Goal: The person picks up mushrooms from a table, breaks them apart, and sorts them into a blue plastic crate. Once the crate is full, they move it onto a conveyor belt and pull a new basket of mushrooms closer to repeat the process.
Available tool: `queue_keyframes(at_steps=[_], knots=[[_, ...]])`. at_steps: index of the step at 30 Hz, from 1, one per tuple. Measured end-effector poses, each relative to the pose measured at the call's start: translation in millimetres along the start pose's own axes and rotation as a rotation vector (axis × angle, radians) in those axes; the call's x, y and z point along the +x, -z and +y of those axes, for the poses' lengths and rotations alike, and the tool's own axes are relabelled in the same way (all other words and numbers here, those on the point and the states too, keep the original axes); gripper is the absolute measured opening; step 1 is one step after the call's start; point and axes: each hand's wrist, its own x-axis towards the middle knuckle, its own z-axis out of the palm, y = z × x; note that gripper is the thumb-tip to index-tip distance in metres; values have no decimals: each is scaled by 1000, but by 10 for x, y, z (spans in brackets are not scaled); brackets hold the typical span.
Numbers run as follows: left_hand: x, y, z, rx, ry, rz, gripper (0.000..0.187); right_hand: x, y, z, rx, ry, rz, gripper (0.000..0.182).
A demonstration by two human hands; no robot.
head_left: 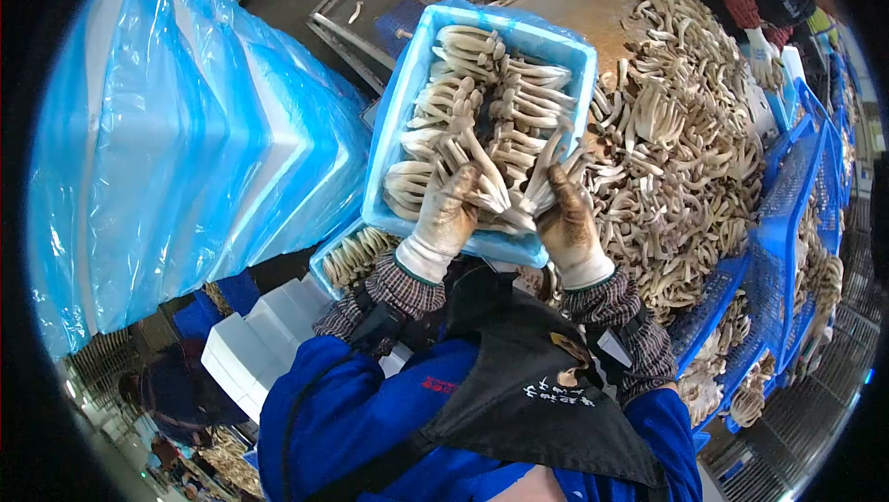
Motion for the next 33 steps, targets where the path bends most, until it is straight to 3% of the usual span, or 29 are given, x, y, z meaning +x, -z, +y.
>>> queue_keyframes(at_steps=[2,3,4,6,7,8,9,10,12,13,14,18,20,21,22,25,28,29,30,32,33], knots=[[-19,-4,140,-67,-42,-7,32,87,59,-247,-1441,832,-314,40],[-26,36,225,65,-103,0,30,230,-8,-306,-877,442,-89,51],[-31,57,286,199,-160,7,29,421,37,-386,-808,411,-191,62],[-54,5,320,237,-169,22,29,502,2,-592,-1568,505,-219,66],[-97,-68,320,286,-164,39,30,534,-166,-654,-1721,372,-239,69],[-128,-116,289,334,-158,55,31,630,-84,-626,-1940,567,-317,72],[-120,-134,186,319,-59,163,38,740,-24,-640,-1997,547,-366,72],[-158,-88,87,282,37,103,41,815,-39,-653,-2053,528,-418,72],[-179,-229,-167,142,56,84,42,886,-96,-699,-2128,516,-418,66],[-157,-140,-280,65,158,97,39,887,-128,-727,-2201,503,-412,60],[-156,-193,-388,16,107,113,35,859,-166,-764,-2202,502,-413,60],[-37,-234,-713,-19,43,109,26,628,-189,-791,-2034,685,-273,41],[6,-291,-805,-74,72,177,25,333,-204,-685,-1599,419,-266,42],[69,-112,-948,-77,75,137,28,232,-169,-642,-1683,416,-349,44],[83,-129,-945,-75,73,135,28,173,-103,-595,-1727,492,-455,51],[87,-109,-948,-176,105,93,31,135,26,-543,-1958,717,-448,51],[48,336,-875,-587,320,-622,33,198,90,-494,-2058,683,-437,44],[-264,-90,-614,-217,368,-5,35,208,123,-481,-2090,707,-436,36],[-382,-305,-428,-205,377,-6,35,221,162,-453,-2083,710,-420,36],[-528,-492,-153,495,111,-149,43,193,159,-390,-2183,835,-407,29],[-420,-424,-27,962,-102,-252,47,142,105,-370,-2175,759,-400,22]])
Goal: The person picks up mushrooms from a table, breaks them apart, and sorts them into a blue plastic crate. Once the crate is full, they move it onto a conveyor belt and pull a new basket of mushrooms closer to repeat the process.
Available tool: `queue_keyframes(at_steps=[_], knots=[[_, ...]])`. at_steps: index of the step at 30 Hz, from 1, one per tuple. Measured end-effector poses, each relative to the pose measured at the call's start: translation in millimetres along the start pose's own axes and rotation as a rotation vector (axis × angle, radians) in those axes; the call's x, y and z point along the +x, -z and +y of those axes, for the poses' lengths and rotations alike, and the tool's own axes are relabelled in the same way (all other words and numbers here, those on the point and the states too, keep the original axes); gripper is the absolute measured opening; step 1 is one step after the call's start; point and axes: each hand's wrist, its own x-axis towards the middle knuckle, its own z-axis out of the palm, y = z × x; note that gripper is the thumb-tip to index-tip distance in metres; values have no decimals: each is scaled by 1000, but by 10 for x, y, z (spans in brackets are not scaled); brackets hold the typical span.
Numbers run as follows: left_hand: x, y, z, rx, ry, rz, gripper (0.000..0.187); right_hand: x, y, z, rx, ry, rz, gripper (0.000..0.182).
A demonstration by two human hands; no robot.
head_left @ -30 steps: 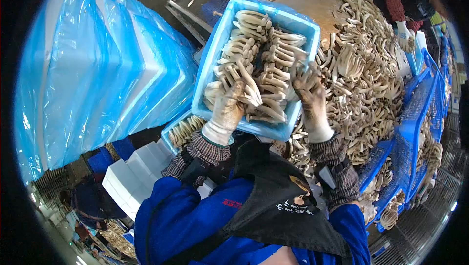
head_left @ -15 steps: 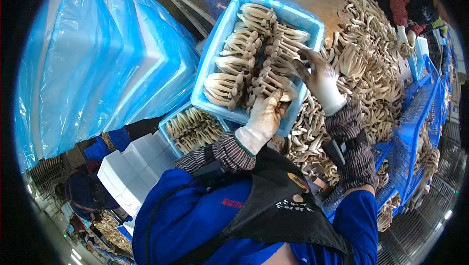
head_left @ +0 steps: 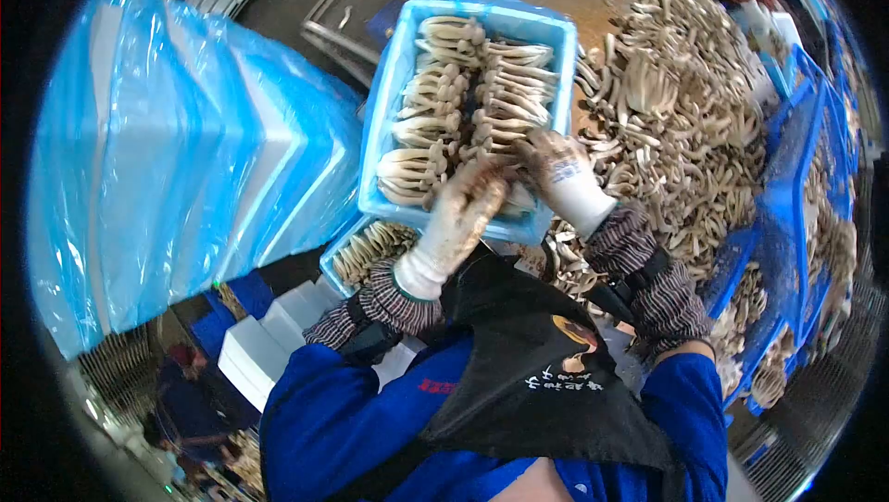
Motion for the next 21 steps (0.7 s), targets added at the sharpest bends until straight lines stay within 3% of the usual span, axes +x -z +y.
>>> queue_keyframes(at_steps=[1,2,3,4,5,6,7,8,9,11,12,13,14,15,16,17,18,19,20,21], knots=[[113,87,39,527,-204,112,45,-16,-178,108,65,53,117,34],[300,164,-106,668,-337,157,47,-55,-22,2,9,0,2,31],[517,217,-114,856,-431,56,50,-48,134,-111,-58,-90,-116,29],[748,223,-148,1062,-628,71,53,-87,-334,125,-41,-22,-39,23],[975,298,-325,999,-531,-40,57,-127,-188,11,-269,-75,-165,13],[1155,379,-478,964,-421,-149,60,-150,-73,-88,-397,-71,-313,19],[1325,385,-477,1207,-461,-185,62,-347,-223,-32,-81,-85,110,30],[1372,321,-435,1304,-463,-233,61,-479,-202,-2,35,22,528,31],[1439,268,-461,1419,-555,-278,61,-675,141,-101,77,-84,331,34],[1415,202,-534,1443,-576,-336,60,-1159,552,-120,248,-184,441,37],[1400,177,-560,1446,-508,-338,60,-1465,556,-26,257,-231,608,41],[1358,158,-568,1470,-550,-314,62,-1822,692,19,302,-372,583,41],[1393,191,-639,1504,-528,-313,65,-2174,688,109,275,-443,696,40],[1419,201,-621,1484,-473,-335,66,-2521,824,81,452,-685,706,39],[1437,198,-580,1480,-440,-356,66,-2925,763,144,253,-726,811,38],[1458,200,-543,1478,-404,-369,65,-3272,764,174,308,-863,914,36],[1495,227,-546,1524,-449,-299,66,-3560,968,96,521,-1060,946,33],[1548,225,-537,1568,-495,-225,66,-3892,951,154,531,-1199,995,30],[1596,179,-453,1598,-561,-186,66,-4199,958,227,235,-1200,998,30],[1495,-94,-236,1563,-536,-167,62,-4603,793,415,-45,-1139,946,42]])
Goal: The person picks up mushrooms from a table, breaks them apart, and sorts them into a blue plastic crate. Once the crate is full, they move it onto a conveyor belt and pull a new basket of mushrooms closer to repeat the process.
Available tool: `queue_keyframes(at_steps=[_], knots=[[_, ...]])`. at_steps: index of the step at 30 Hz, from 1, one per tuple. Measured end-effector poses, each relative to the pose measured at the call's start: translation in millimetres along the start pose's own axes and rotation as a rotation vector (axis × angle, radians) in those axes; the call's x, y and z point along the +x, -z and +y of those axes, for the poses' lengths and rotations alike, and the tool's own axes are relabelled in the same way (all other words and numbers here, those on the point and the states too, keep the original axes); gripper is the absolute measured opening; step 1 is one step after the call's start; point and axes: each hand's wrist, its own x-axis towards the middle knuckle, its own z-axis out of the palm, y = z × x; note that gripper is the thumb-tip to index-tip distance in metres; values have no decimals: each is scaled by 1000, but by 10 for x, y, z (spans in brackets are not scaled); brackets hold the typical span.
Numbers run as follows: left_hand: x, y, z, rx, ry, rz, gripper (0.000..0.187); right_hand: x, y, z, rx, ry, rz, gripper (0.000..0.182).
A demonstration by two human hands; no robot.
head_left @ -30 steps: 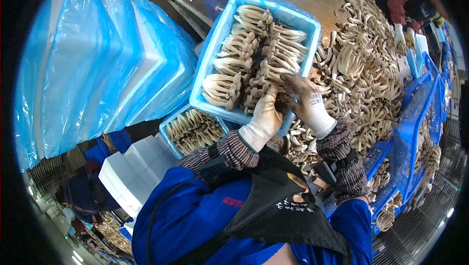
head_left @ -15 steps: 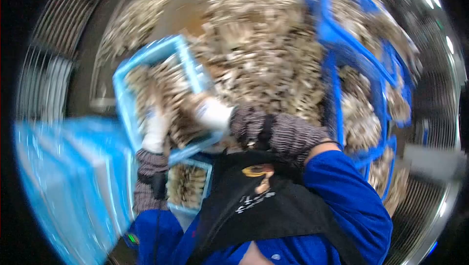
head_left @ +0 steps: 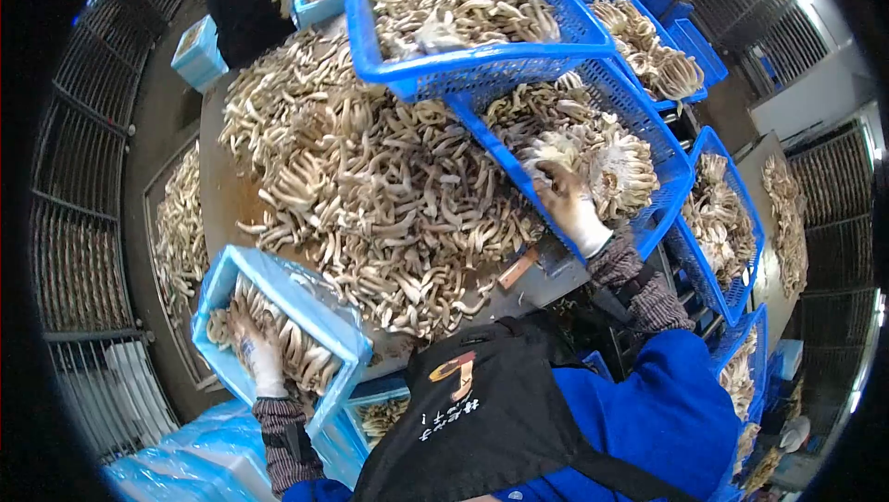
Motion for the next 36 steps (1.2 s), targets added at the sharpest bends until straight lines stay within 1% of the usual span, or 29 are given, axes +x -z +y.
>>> queue_keyframes(at_steps=[2,3,4,5,6,7,8,9,10,11,12,13,14,15,16,17,19,21,22,24,26,27,28,29,30,32,34,35,36], knots=[[146,237,522,-72,-43,85,58,180,325,204,-276,31,-169,46],[198,210,787,-302,-60,139,55,312,407,256,-437,83,-284,53],[259,200,1139,-444,-113,145,54,469,432,369,-529,62,-496,58],[332,52,1356,-454,-244,160,56,583,358,621,-552,260,-541,60],[383,12,1740,-555,-349,151,59,643,288,837,-574,458,-583,61],[370,-31,2160,-618,-344,128,58,784,367,579,-676,449,-711,57],[388,-169,2466,-587,-456,133,57,813,193,855,-736,553,-782,57],[396,-287,2746,-566,-527,46,61,862,4,1111,-688,545,-766,46],[381,-305,3067,-569,-612,45,62,934,-121,1257,-640,538,-753,36],[315,-222,3388,-496,-613,-5,60,1047,-168,1185,-755,415,-953,44],[289,-197,3624,-473,-667,-84,58,1159,-187,1055,-869,285,-1152,53],[237,-231,3824,-529,-691,-73,59,1137,-175,977,-834,260,-1077,65],[206,-299,3964,-531,-732,-82,60,1099,-317,1088,-714,317,-995,61],[163,-320,4064,-560,-723,-125,60,1054,-448,1200,-815,257,-1155,54],[141,-321,4155,-589,-712,-164,60,1058,-466,1075,-919,197,-1311,48],[109,-356,4205,-607,-716,-146,58,1036,-505,1132,-856,186,-1345,37],[35,-391,4233,-706,-642,-220,53,941,-551,1322,-831,223,-1283,39],[-2,-454,4178,-797,-545,-304,50,893,-371,1290,-862,383,-1245,45],[-4,-459,4148,-746,-580,-264,50,859,-282,1255,-881,452,-1233,48],[-37,-514,4085,-764,-603,-225,50,807,-119,1162,-910,549,-1185,55],[-57,-537,4017,-743,-599,-300,52,724,-68,1261,-626,453,-959,30],[-70,-493,4001,-737,-597,-314,54,759,-117,1280,-651,430,-955,50],[-76,-464,3990,-737,-597,-319,54,826,-132,1200,-679,403,-955,76],[-81,-438,3972,-757,-589,-338,54,901,-150,1130,-662,236,-1022,86],[-93,-409,3952,-777,-584,-364,53,933,-85,1094,-667,241,-1017,86],[-84,-404,3911,-772,-613,-357,52,892,96,980,-706,404,-889,84],[-93,-495,3848,-785,-619,-328,51,748,-84,1520,-362,237,-596,64],[-83,-524,3823,-829,-598,-374,51,840,211,1038,-505,475,-363,66],[-92,-531,3797,-877,-573,-425,52,834,300,1039,-233,373,-397,71]])
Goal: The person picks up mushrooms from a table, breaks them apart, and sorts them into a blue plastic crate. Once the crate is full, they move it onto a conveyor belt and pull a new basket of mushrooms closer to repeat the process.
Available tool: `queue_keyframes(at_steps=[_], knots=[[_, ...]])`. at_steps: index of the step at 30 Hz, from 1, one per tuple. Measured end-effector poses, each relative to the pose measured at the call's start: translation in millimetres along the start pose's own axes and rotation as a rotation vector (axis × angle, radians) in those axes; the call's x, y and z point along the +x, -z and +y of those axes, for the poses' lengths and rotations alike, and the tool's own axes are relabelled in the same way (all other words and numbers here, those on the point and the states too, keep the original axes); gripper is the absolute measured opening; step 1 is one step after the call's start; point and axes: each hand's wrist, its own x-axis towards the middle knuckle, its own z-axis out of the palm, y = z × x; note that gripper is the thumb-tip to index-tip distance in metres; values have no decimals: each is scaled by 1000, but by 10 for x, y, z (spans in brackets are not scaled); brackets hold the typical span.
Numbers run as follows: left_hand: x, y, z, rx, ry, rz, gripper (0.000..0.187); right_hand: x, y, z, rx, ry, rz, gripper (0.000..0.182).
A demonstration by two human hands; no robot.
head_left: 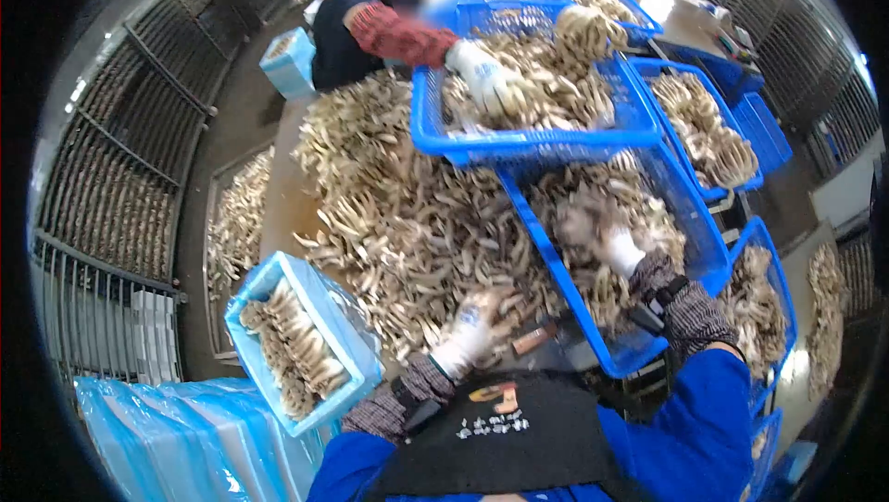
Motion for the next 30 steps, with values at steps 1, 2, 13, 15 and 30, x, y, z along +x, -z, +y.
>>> queue_keyframes(at_steps=[1,2,13,15,30], knots=[[-29,38,80,45,-12,16,53,-54,164,-154,304,-220,69,73],[-16,92,139,95,-35,42,55,-57,335,-297,592,-435,158,76],[325,-118,684,-1173,46,-127,106,-266,-39,-1407,1407,-213,794,59],[249,-153,566,-1463,-13,-47,107,-227,-253,-1607,719,-249,544,46],[-734,724,-339,-1018,-29,652,105,806,-704,-2833,1866,-310,-214,78]])
